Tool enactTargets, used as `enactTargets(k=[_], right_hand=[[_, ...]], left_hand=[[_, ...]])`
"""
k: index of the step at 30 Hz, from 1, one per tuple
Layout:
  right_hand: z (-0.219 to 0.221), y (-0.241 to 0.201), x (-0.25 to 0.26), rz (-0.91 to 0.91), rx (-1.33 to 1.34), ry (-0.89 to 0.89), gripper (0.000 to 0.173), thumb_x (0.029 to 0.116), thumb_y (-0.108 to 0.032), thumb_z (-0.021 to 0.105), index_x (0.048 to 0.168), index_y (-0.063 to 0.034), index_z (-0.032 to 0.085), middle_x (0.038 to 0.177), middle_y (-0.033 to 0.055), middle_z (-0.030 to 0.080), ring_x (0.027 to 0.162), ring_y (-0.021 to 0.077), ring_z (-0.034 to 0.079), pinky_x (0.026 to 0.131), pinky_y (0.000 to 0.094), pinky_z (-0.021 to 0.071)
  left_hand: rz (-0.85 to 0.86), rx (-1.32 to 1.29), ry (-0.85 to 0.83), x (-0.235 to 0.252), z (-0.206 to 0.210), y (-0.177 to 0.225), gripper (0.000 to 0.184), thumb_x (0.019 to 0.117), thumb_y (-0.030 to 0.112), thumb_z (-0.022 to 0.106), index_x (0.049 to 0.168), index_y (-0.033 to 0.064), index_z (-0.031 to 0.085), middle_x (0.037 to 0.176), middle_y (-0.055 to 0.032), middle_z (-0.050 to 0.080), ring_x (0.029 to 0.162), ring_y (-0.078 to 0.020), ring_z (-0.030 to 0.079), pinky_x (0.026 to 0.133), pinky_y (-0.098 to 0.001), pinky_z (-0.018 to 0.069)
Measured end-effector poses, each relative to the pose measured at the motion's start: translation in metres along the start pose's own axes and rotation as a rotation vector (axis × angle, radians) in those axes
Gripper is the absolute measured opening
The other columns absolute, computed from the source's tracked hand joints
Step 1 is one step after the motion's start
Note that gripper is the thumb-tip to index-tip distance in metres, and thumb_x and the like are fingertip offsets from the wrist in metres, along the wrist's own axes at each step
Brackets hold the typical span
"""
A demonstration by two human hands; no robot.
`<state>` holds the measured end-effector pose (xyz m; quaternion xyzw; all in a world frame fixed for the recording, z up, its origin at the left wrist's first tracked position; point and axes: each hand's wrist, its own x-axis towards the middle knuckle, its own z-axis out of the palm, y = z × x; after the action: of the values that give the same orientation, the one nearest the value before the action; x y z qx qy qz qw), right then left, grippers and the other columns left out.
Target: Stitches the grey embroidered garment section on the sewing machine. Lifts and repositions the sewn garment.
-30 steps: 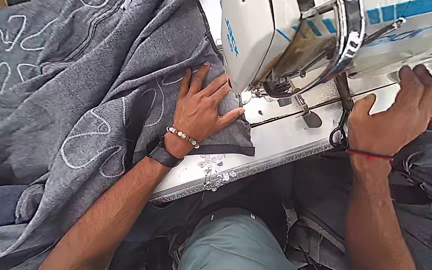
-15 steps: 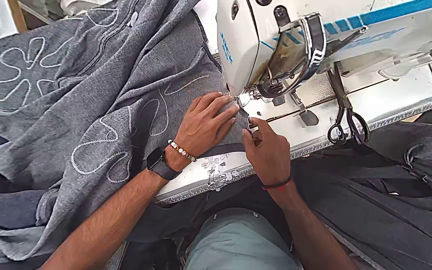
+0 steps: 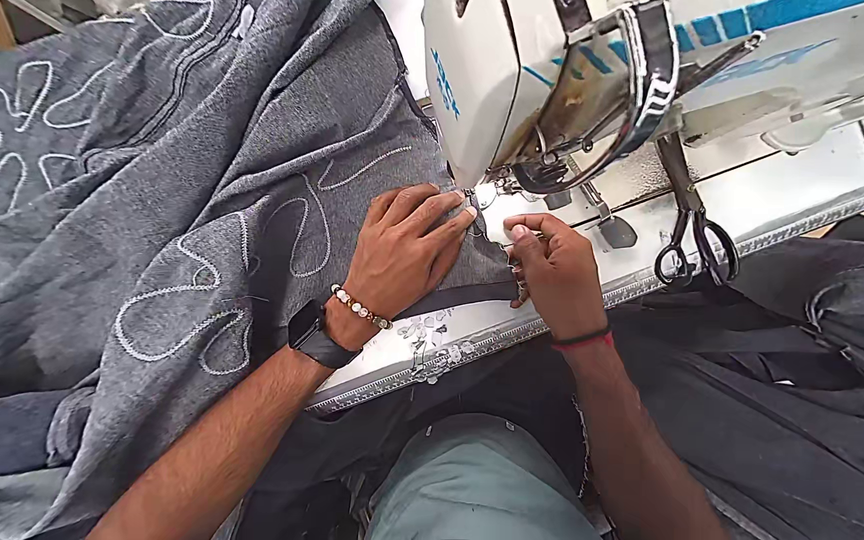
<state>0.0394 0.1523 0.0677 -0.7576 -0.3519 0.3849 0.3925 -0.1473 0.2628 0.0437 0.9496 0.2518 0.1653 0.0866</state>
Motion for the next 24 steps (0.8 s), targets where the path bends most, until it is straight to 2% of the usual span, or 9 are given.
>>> enactTargets(k=[2, 5, 8, 10, 12, 16, 21, 24], right_hand=[[0.002, -0.002, 0.003, 0.002, -0.047, -0.014, 0.022, 0.1049, -0.031, 0.062, 0.12, -0.0161, 0.068, 0.066, 0.002, 0.068, 0.039, 0.0136, 0.057, 0.032, 0.0307, 0.0476], [0.01, -0.003, 0.001, -0.041, -0.178, 0.02, 0.027, 0.098, -0.037, 0.071, 0.119, -0.0211, 0.071, 0.063, -0.003, 0.067, 0.041, 0.0122, 0.053, 0.036, 0.032, 0.0427], [0.015, -0.002, -0.002, -0.084, -0.272, 0.058, 0.028, 0.0946, -0.042, 0.074, 0.116, -0.0237, 0.072, 0.07, -0.0063, 0.072, 0.053, 0.0107, 0.061, 0.049, 0.0373, 0.0485], [0.018, -0.001, -0.003, -0.106, -0.306, 0.073, 0.028, 0.0923, -0.043, 0.077, 0.114, -0.0247, 0.074, 0.074, -0.008, 0.073, 0.057, 0.0094, 0.064, 0.053, 0.0386, 0.0517], [0.02, -0.002, -0.005, -0.104, -0.334, 0.079, 0.024, 0.093, -0.04, 0.076, 0.113, -0.0259, 0.074, 0.074, -0.0093, 0.073, 0.057, 0.0087, 0.064, 0.053, 0.039, 0.0512], [0.025, 0.001, -0.009, -0.143, -0.404, 0.14, 0.019, 0.0984, -0.03, 0.063, 0.113, -0.024, 0.074, 0.068, -0.0092, 0.069, 0.054, 0.0092, 0.061, 0.05, 0.0394, 0.0484], [0.03, 0.01, -0.011, -0.227, -0.438, 0.22, 0.025, 0.0976, -0.026, 0.06, 0.118, -0.0224, 0.074, 0.062, -0.0073, 0.063, 0.049, 0.01, 0.056, 0.045, 0.036, 0.0447], [0.037, 0.014, -0.014, -0.348, -0.513, 0.289, 0.03, 0.0982, -0.02, 0.06, 0.124, -0.0181, 0.075, 0.064, -0.0021, 0.064, 0.049, 0.0133, 0.056, 0.044, 0.0355, 0.0438]], left_hand=[[0.004, -0.003, 0.008, 0.001, 0.001, -0.001, 0.034, 0.1043, 0.026, 0.052, 0.132, 0.0188, 0.071, 0.141, -0.0049, 0.063, 0.136, -0.0284, 0.052, 0.113, -0.0496, 0.0381], [0.0, -0.01, 0.013, 0.0, 0.002, -0.001, 0.034, 0.1042, 0.026, 0.053, 0.131, 0.0187, 0.072, 0.14, -0.0052, 0.063, 0.135, -0.0284, 0.053, 0.112, -0.0496, 0.038], [-0.002, -0.015, 0.016, -0.001, 0.002, -0.002, 0.034, 0.1041, 0.026, 0.053, 0.132, 0.019, 0.071, 0.141, -0.0047, 0.063, 0.136, -0.0279, 0.052, 0.113, -0.0494, 0.0377], [0.003, -0.015, 0.025, 0.0, 0.002, -0.002, 0.034, 0.1041, 0.026, 0.053, 0.131, 0.0181, 0.071, 0.141, -0.0052, 0.063, 0.136, -0.0285, 0.052, 0.112, -0.0494, 0.0381], [-0.002, -0.013, 0.017, -0.001, 0.001, -0.001, 0.034, 0.1044, 0.027, 0.053, 0.132, 0.0179, 0.07, 0.141, -0.0048, 0.063, 0.136, -0.0282, 0.052, 0.112, -0.0492, 0.038], [-0.006, -0.023, 0.007, 0.0, 0.001, -0.001, 0.031, 0.1046, 0.029, 0.053, 0.126, 0.0163, 0.072, 0.141, -0.0044, 0.063, 0.136, -0.0273, 0.052, 0.112, -0.0494, 0.0379], [0.007, 0.017, -0.012, 0.0, 0.002, -0.001, 0.035, 0.1043, 0.03, 0.051, 0.133, 0.0228, 0.07, 0.142, -0.0056, 0.061, 0.136, -0.0298, 0.051, 0.111, -0.0514, 0.0377], [-0.008, 0.026, -0.001, 0.0, 0.002, 0.001, 0.037, 0.1046, 0.031, 0.05, 0.134, 0.0209, 0.069, 0.142, -0.0057, 0.061, 0.135, -0.0295, 0.052, 0.11, -0.0506, 0.0377]])
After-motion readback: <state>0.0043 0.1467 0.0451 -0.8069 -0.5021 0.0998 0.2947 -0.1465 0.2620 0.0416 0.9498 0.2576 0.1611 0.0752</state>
